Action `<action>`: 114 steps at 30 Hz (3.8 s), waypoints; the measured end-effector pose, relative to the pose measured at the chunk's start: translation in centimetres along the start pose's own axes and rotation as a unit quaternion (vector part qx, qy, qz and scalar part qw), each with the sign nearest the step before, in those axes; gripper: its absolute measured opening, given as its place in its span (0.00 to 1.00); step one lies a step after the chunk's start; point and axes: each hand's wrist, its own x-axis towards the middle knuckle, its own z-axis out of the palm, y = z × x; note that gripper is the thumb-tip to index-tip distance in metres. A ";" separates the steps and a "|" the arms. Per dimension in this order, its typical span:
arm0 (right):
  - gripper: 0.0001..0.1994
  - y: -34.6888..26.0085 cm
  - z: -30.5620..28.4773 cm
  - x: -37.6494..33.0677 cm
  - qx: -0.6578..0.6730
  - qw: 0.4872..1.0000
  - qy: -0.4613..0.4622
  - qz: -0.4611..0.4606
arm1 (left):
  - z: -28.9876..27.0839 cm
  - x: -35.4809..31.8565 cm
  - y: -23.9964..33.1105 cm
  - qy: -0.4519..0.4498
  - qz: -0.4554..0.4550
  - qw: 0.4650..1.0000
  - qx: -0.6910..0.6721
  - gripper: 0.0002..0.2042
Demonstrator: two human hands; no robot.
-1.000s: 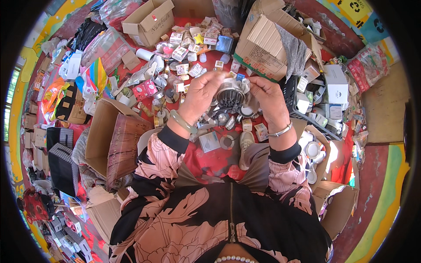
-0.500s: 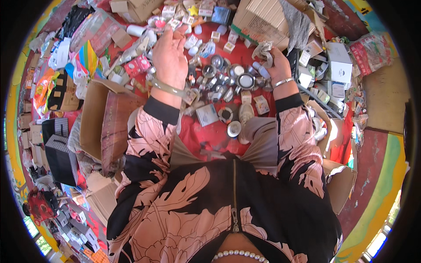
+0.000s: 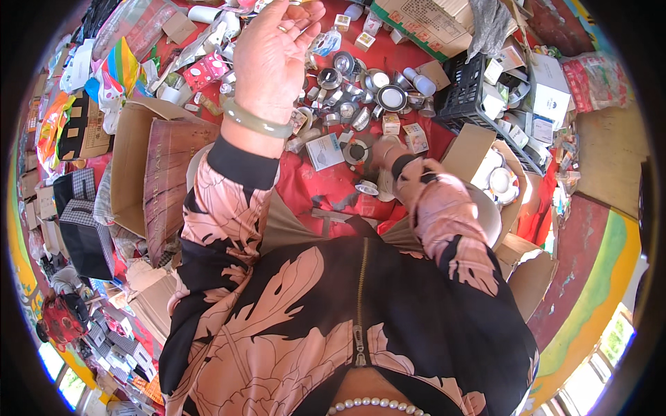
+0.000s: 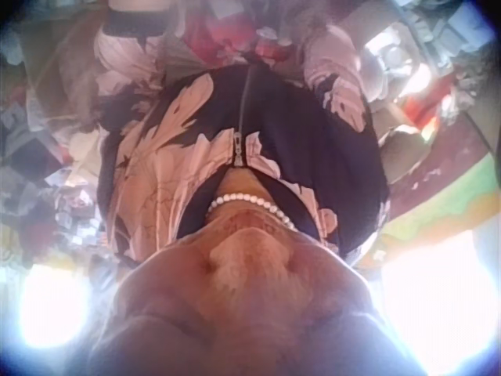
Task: The person sits on the floor and cleans various small light fixtures and bulb holders using a white cloth. They wipe the interior and exterior surfaces of the items, handling them one at a time and placing them into a nearby cardboard box.
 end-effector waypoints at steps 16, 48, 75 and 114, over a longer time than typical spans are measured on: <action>0.12 0.5 5.8 2.9 0.128 0.991 0.033 -0.025 | 0.3 0.8 -2.4 0.025 -0.064 0.996 0.061 0.09; 0.11 1.6 -21.4 -24.9 0.758 0.392 0.407 -0.326 | 1.8 -1.0 -3.5 -0.235 -0.107 0.966 -0.026 0.32; 0.08 -6.4 -21.0 -22.5 0.114 0.588 0.738 -0.310 | 3.6 -2.7 -3.5 -0.189 -0.084 0.963 0.172 0.32; 0.08 -0.6 -21.1 -21.9 0.467 0.663 0.569 -0.137 | 1.6 -1.4 -4.4 -0.130 0.047 0.943 0.302 0.11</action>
